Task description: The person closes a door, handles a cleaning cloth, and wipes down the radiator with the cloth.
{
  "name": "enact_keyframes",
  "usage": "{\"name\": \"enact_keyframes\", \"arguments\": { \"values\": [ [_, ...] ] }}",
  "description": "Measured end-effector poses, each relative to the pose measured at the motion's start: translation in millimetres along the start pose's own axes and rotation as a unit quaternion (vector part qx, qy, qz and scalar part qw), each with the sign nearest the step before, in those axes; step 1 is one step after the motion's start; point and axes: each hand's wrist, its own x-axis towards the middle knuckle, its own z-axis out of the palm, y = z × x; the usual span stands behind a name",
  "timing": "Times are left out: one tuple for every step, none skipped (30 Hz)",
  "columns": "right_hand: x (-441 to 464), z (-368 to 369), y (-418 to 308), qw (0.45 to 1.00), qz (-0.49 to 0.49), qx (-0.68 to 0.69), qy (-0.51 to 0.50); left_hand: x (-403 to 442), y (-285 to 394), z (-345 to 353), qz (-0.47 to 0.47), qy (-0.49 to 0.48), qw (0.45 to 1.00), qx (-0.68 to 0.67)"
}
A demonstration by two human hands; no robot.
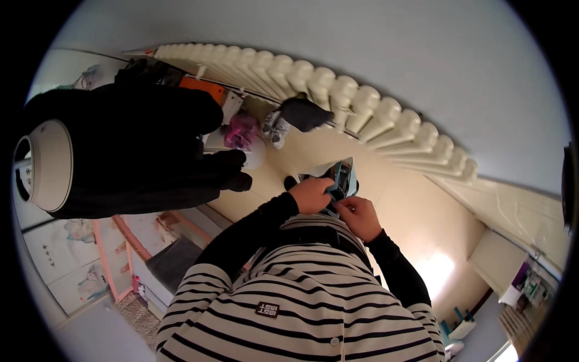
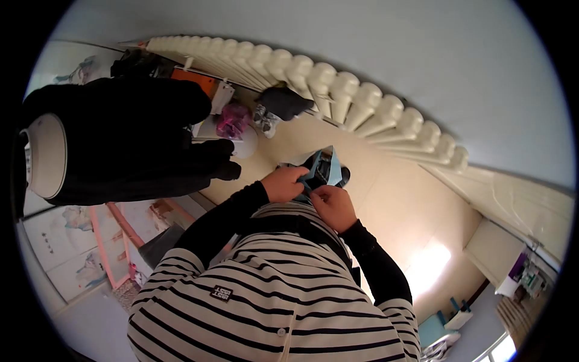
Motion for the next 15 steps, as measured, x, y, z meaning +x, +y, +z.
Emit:
{"name": "enact_keyframes", "arguments": {
  "values": [
    [7.6, 11.7, -8.5, 0.999, -0.029, -0.01, 0.033, -4.6, -11.9, -8.5, -0.01, -0.009, 1.0, -0.006],
    [15.2, 22.6, -15.3, 0.996, -0.057, -0.022, 0.065, -10.0, -25.8, -15.1, 0.001, -0.007, 1.0, 0.002],
    [24.6, 31.3, -28.4, 0.991, -0.085, -0.034, 0.097, -15.7, -40.0, -21.6, 0.014, -0.004, 1.0, 0.008],
    [34.4, 41.5, -42.7, 0.989, -0.099, -0.054, 0.1, -20.8, -55.0, -27.8, 0.025, -0.001, 1.0, 0.013],
    [46.7, 52.0, -57.2, 0.99, -0.108, -0.054, 0.07, -28.3, -60.7, -39.5, 0.023, 0.012, 1.0, -0.006],
    [60.0, 63.0, -71.6, 0.991, -0.115, -0.055, 0.041, -36.1, -66.9, -51.1, 0.022, 0.025, 0.999, -0.026],
    [73.9, 74.4, -85.9, 0.991, -0.121, -0.055, 0.011, -43.4, -72.9, -63.5, 0.021, 0.037, 0.998, -0.045],
    [86.7, 86.9, -100.4, 0.996, -0.077, -0.046, -0.024, -50.8, -78.5, -74.8, 0.014, 0.053, 0.996, -0.067],
    [102.5, 100.2, -104.5, 0.99, -0.11, -0.085, 0.0, -59.7, -85.1, -85.9, 0.014, 0.065, 0.996, -0.061],
    [123.2, 114.4, -99.4, 0.982, -0.146, -0.122, 0.024, -67.9, -91.9, -97.1, 0.014, 0.077, 0.995, -0.054],
    [143.1, 126.1, -97.2, 0.969, -0.183, -0.157, 0.048, -74.3, -99.6, -108.8, 0.013, 0.09, 0.995, -0.044],
    [158.1, 135.4, -103.9, 0.971, -0.174, -0.158, 0.043, -80.8, -109.8, -118.7, -0.001, 0.116, 0.992, -0.039],
    [172.0, 142.7, -110.1, 0.969, -0.17, -0.177, 0.029, -87.0, -121.2, -126.1, -0.016, 0.142, 0.989, -0.034],
    [184.3, 148.7, -119.0, 0.966, -0.166, -0.197, 0.014, -92.8, -130.9, -133.3, -0.032, 0.168, 0.985, -0.03],
    [195.5, 153.1, -125.8, 0.963, -0.161, -0.215, -0.001, -97.5, -139.0, -140.3, -0.059, 0.18, 0.982, -0.02]
  ]
}}
